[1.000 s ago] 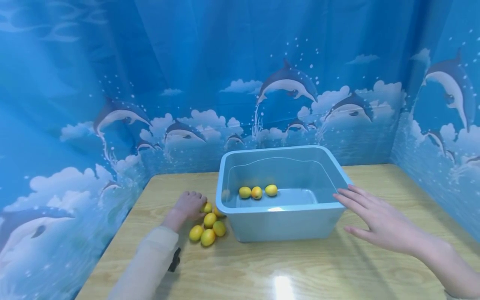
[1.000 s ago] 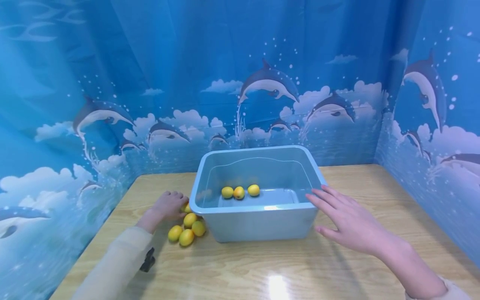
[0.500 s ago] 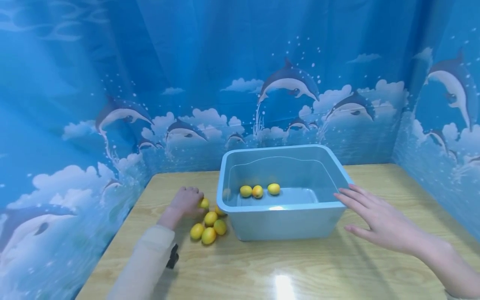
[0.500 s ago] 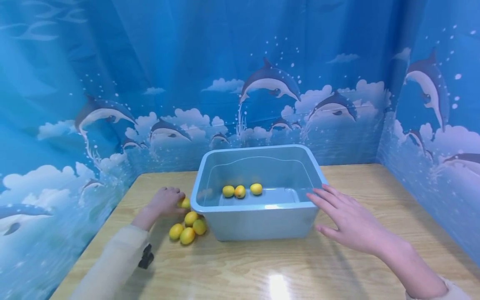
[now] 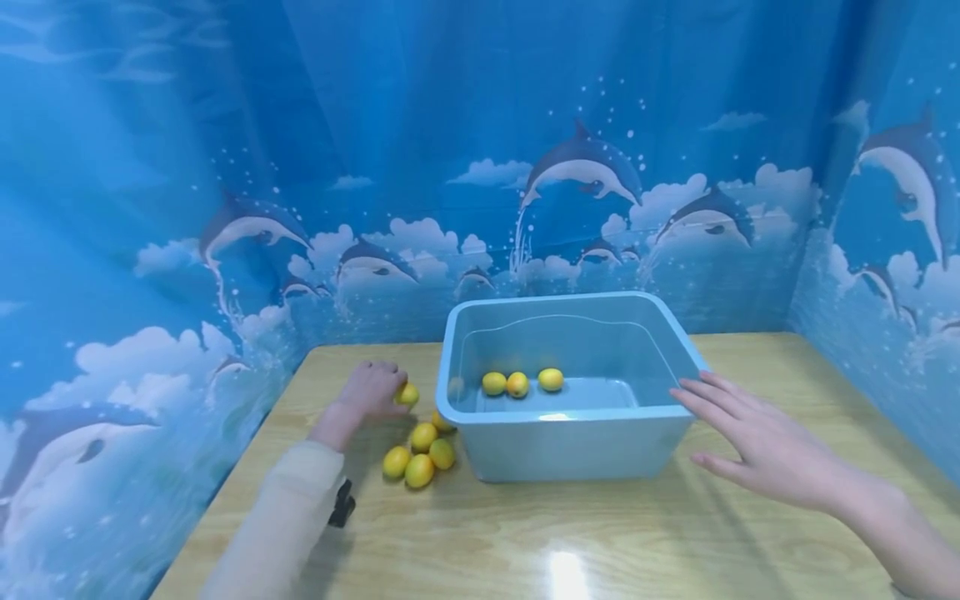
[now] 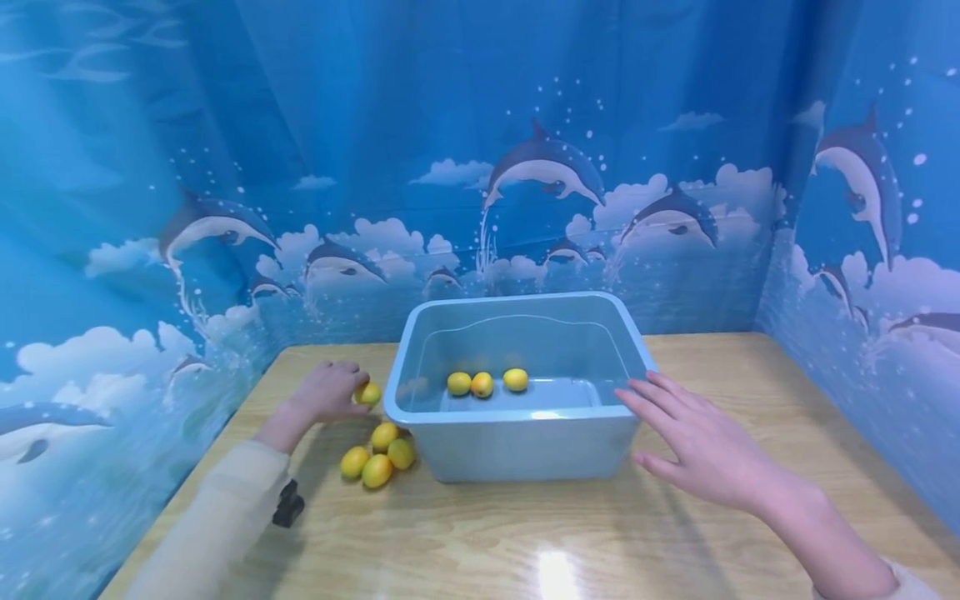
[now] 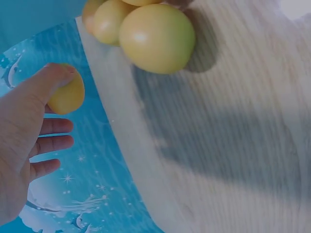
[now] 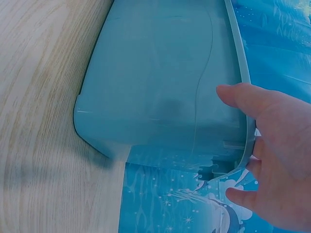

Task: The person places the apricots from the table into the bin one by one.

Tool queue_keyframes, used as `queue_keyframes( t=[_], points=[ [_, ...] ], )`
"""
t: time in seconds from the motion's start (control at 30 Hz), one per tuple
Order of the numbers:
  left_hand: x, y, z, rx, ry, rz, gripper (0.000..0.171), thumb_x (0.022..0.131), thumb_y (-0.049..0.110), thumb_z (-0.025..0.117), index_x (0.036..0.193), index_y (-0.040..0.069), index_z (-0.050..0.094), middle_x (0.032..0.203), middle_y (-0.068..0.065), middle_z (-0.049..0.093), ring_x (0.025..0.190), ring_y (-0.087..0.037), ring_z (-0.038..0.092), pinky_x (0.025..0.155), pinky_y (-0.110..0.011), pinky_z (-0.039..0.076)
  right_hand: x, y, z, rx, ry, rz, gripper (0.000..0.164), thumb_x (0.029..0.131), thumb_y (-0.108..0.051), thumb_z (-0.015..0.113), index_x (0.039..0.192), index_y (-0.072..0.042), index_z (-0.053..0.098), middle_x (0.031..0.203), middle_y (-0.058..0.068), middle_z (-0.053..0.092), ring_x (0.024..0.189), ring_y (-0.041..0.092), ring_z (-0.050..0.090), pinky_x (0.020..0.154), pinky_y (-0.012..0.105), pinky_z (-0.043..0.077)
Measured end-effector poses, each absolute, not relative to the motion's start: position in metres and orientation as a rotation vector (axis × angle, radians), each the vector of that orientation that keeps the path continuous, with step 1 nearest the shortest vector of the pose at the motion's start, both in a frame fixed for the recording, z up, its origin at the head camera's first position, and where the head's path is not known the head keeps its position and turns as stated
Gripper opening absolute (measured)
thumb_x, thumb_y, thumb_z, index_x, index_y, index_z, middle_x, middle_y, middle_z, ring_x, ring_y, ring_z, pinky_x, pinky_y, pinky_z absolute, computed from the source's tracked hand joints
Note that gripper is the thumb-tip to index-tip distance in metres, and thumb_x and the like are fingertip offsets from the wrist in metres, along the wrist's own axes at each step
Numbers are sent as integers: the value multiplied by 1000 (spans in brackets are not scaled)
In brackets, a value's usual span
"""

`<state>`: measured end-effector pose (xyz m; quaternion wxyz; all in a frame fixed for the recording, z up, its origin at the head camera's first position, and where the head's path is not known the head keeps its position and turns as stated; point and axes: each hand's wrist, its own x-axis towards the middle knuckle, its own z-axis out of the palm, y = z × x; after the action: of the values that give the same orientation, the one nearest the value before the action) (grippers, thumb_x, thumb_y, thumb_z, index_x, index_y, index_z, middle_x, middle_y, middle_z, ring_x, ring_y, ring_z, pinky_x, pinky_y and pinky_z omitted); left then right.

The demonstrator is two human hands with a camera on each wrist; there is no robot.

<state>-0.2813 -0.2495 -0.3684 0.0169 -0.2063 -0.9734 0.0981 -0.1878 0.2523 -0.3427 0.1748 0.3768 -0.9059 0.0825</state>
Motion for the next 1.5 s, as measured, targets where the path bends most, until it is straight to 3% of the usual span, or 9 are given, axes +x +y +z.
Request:
queue_keyframes(
  t=[0.4, 0.43, 0.53, 0.67, 0.77, 0.9, 1.13, 1.37, 1.5],
  points=[
    [-282, -245, -340, -611, -2990, 207, 33, 79, 36, 69, 95, 8, 64, 81, -3, 56, 76, -21, 52, 74, -44, 43, -191, 254, -345, 1088, -2518, 209, 77, 76, -30, 75, 141, -13, 37, 138, 14, 41, 131, 31, 31, 109, 36, 21],
    [-282, -245, -338, -616, -2980, 208, 33, 79, 36, 69, 94, 8, 64, 81, -3, 56, 76, -22, 52, 73, -44, 43, -190, 254, -345, 1094, -2518, 213, 78, 76, -29, 75, 142, -13, 37, 138, 14, 41, 131, 31, 31, 108, 40, 24],
    [-281, -244, -330, -618, -2953, 227, 37, 79, 38, 68, 99, 7, 65, 83, -4, 58, 80, -24, 53, 73, -44, 43, -190, 254, -345, 1092, -2519, 202, 78, 76, -30, 75, 142, -14, 37, 138, 15, 41, 132, 29, 30, 110, 28, 12],
    [-281, -240, -317, -612, -2913, 208, 39, 79, 38, 69, 101, 6, 65, 87, -6, 60, 81, -25, 55, 71, -44, 44, -191, 254, -345, 1095, -2517, 200, 78, 76, -29, 75, 142, -14, 36, 138, 15, 41, 131, 30, 30, 110, 27, 11],
    [-280, -238, -308, -619, -2874, 196, 38, 78, 38, 70, 100, 6, 66, 87, -6, 61, 78, -24, 56, 67, -41, 44, -192, 254, -344, 1099, -2520, 209, 78, 76, -29, 75, 142, -14, 36, 138, 14, 41, 130, 32, 31, 106, 44, 27],
    [-279, -232, -293, -620, -2865, 187, 37, 79, 38, 69, 100, 7, 66, 87, -6, 61, 77, -23, 55, 66, -40, 43, -192, 254, -344, 1095, -2525, 211, 77, 76, -30, 75, 142, -15, 37, 138, 14, 41, 131, 32, 31, 103, 47, 30],
    [-280, -222, -271, -629, -2860, 154, 39, 80, 37, 69, 103, 6, 65, 90, -7, 61, 78, -23, 53, 68, -40, 42, -190, 255, -344, 1094, -2524, 202, 77, 77, -30, 74, 142, -15, 36, 138, 15, 41, 134, 28, 27, 109, 25, 6],
    [-283, -210, -253, -689, -2831, 182, 36, 81, 37, 68, 100, 7, 65, 83, -4, 56, 72, -20, 48, 64, -35, 39, -188, 255, -343, 1092, -2525, 210, 77, 77, -30, 74, 142, -15, 36, 138, 15, 41, 134, 29, 28, 110, 34, 15],
    [-285, -201, -243, -698, -2812, 198, 35, 82, 37, 67, 100, 7, 65, 84, -4, 57, 72, -20, 49, 66, -35, 40, -189, 255, -343, 1091, -2524, 197, 78, 76, -30, 75, 142, -15, 36, 138, 15, 42, 134, 29, 28, 109, 25, 7]
  ],
)
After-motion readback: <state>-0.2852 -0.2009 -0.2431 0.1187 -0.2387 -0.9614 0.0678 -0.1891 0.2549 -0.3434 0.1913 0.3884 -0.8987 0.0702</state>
